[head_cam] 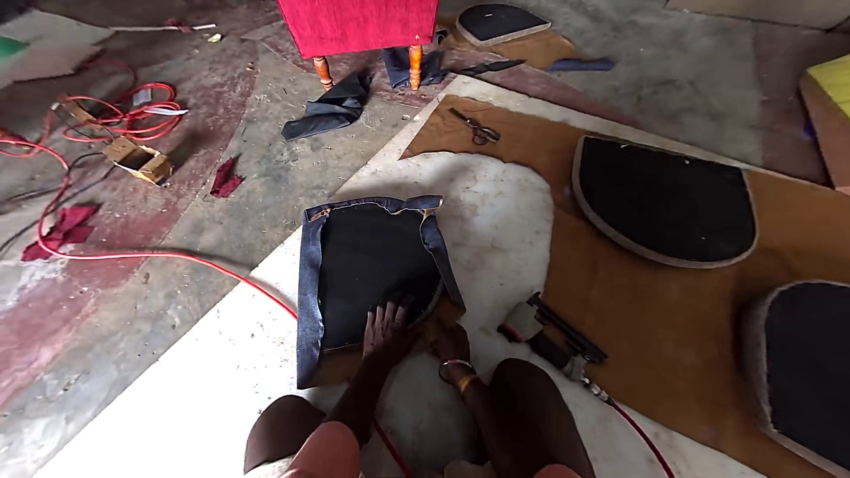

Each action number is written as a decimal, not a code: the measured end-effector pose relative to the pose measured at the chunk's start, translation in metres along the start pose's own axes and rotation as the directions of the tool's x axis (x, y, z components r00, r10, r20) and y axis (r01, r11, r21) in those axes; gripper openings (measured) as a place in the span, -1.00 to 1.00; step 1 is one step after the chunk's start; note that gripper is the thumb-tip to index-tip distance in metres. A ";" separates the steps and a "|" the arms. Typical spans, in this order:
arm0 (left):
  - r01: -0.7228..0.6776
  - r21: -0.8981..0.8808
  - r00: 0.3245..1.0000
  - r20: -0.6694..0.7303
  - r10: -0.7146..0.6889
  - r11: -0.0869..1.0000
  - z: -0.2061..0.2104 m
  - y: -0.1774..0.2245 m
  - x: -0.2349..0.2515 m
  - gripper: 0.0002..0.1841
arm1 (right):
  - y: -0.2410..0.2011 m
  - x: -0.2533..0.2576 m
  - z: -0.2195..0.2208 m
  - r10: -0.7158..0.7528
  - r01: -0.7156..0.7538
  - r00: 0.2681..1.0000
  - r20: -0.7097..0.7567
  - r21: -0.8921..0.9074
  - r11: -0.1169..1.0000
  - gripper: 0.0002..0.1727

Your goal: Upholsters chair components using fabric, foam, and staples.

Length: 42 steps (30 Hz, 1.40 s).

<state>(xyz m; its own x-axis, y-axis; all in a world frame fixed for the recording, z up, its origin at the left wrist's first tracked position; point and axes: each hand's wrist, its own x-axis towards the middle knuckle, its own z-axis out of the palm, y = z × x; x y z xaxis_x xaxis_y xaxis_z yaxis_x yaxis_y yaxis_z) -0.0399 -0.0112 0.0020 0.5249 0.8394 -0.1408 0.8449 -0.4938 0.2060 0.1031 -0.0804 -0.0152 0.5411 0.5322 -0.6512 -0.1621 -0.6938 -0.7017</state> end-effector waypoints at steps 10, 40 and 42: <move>-0.197 0.123 0.980 0.051 0.192 0.973 0.003 -0.009 0.021 -0.26 | -0.008 0.008 -0.007 0.147 -0.072 0.943 0.300 -0.248 0.966 -0.32; -0.106 -0.167 0.960 0.240 0.145 0.980 -0.009 -0.008 0.019 -0.34 | -0.098 -0.004 0.017 0.124 0.427 0.848 0.514 -0.804 0.415 -0.59; -0.033 -0.194 0.957 0.278 0.087 0.980 -0.015 -0.002 0.023 -0.49 | -0.101 0.000 0.019 0.149 0.466 0.834 0.531 -0.823 0.325 -0.58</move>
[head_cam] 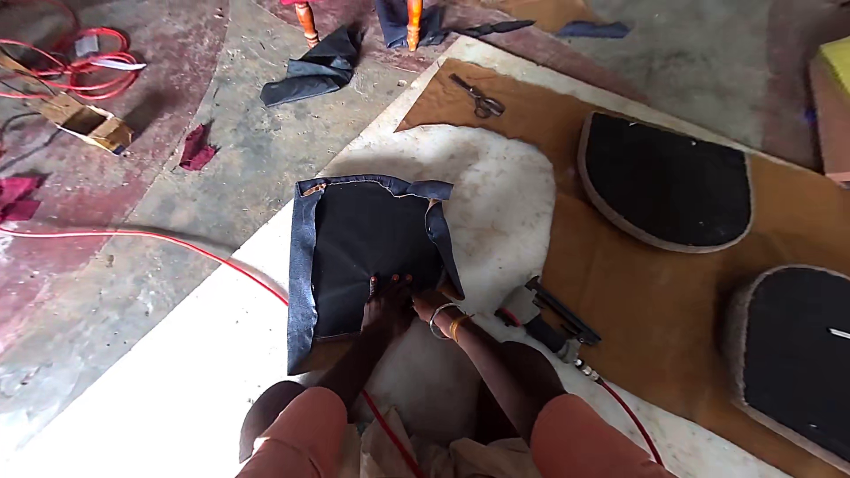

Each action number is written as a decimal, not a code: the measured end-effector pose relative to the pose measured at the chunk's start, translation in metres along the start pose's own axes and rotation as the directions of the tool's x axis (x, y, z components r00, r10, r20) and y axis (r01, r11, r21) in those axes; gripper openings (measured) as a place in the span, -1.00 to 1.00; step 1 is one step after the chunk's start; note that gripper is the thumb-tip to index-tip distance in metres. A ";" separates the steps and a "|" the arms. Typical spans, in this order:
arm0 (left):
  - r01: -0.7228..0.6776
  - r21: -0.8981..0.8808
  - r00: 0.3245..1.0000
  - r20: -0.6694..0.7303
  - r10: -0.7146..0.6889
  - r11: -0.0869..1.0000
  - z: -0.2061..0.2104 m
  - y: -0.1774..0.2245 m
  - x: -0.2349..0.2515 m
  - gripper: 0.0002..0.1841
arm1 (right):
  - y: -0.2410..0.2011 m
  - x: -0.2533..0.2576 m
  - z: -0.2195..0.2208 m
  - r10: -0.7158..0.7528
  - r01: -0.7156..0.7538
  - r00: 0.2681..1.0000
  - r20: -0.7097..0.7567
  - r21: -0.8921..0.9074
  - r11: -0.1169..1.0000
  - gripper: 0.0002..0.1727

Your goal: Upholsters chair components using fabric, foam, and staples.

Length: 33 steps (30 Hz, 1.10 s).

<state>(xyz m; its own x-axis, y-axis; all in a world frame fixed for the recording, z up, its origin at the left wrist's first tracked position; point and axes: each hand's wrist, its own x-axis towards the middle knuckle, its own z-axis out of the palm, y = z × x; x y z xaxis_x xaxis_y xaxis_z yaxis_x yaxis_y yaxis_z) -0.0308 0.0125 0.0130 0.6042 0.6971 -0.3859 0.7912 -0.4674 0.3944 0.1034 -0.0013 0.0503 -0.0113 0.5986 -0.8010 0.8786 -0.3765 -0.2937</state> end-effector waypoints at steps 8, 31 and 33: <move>0.015 0.021 0.999 -0.032 -0.015 1.000 -0.001 0.007 0.002 -0.54 | 0.126 -0.056 0.026 0.122 0.142 0.853 -0.508 0.450 0.882 -0.57; 0.099 -0.102 0.937 -0.324 -0.127 0.990 0.016 -0.019 0.019 -0.41 | 0.145 -0.181 -0.009 0.174 0.278 0.859 -0.482 0.723 0.633 -0.59; 0.105 -0.110 0.941 -0.310 -0.135 0.988 0.014 -0.020 0.020 -0.41 | 0.096 -0.177 0.006 0.093 0.380 0.899 -0.429 0.866 0.324 -0.72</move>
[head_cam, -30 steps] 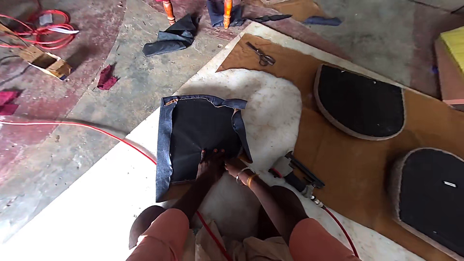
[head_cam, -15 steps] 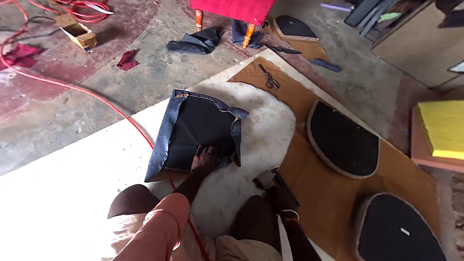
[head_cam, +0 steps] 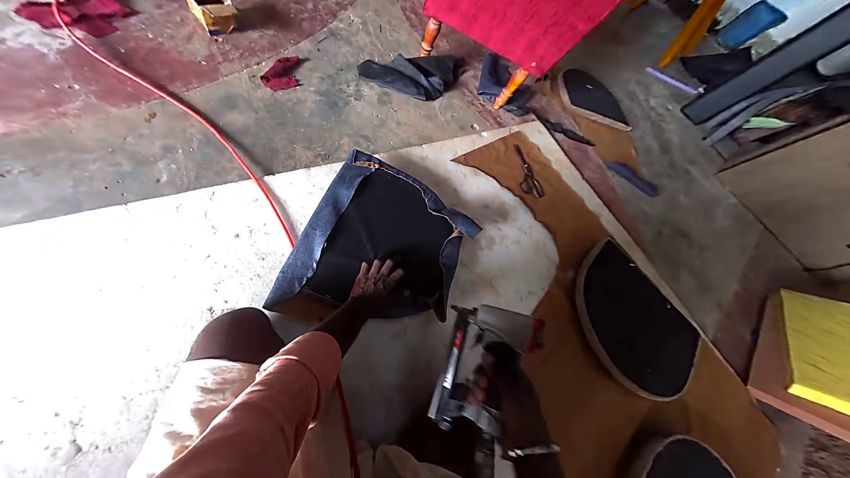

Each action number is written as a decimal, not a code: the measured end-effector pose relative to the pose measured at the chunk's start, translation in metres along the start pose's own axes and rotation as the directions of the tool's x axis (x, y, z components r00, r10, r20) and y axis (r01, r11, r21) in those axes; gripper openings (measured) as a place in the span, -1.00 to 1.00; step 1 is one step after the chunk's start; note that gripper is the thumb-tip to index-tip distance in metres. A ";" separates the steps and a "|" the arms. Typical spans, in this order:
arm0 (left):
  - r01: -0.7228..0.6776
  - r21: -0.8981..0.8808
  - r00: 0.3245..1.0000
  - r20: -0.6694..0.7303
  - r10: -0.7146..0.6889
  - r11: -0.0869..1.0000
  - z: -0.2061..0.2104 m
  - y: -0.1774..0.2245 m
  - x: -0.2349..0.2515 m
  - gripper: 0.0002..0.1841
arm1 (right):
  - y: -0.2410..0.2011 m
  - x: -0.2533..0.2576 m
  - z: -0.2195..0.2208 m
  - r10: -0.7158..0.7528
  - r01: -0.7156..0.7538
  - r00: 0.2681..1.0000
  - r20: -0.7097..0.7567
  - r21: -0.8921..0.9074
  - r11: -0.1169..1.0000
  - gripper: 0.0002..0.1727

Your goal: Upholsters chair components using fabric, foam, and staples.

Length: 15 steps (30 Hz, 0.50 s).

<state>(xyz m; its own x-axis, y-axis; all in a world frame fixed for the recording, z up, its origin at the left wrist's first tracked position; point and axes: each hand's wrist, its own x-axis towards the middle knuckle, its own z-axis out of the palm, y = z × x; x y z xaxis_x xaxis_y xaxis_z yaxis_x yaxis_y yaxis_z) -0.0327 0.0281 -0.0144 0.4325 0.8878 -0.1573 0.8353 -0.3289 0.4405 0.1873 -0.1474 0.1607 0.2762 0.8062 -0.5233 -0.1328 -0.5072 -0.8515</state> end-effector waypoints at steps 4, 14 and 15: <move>0.007 0.002 1.000 -0.003 -0.007 1.000 0.002 0.001 -0.001 -0.47 | 0.047 0.019 0.102 0.091 -0.079 0.979 -0.181 0.074 0.994 -0.83; -0.007 0.039 0.999 -0.036 0.008 0.999 0.010 -0.003 0.005 -0.49 | 0.107 0.065 0.136 -0.218 -0.069 0.921 -0.324 -0.686 0.724 -0.60; -0.008 0.039 0.999 -0.038 0.010 0.999 0.010 -0.003 0.003 -0.50 | 0.107 0.066 0.136 -0.226 -0.060 0.924 -0.310 -0.699 0.713 -0.60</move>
<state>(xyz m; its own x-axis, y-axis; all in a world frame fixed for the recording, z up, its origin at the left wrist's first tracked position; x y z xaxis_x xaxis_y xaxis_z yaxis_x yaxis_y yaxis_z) -0.0308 0.0290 -0.0248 0.4275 0.8962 -0.1189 0.8441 -0.3486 0.4074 0.0619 -0.1070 0.0308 0.5800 0.7648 -0.2807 0.5541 -0.6229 -0.5523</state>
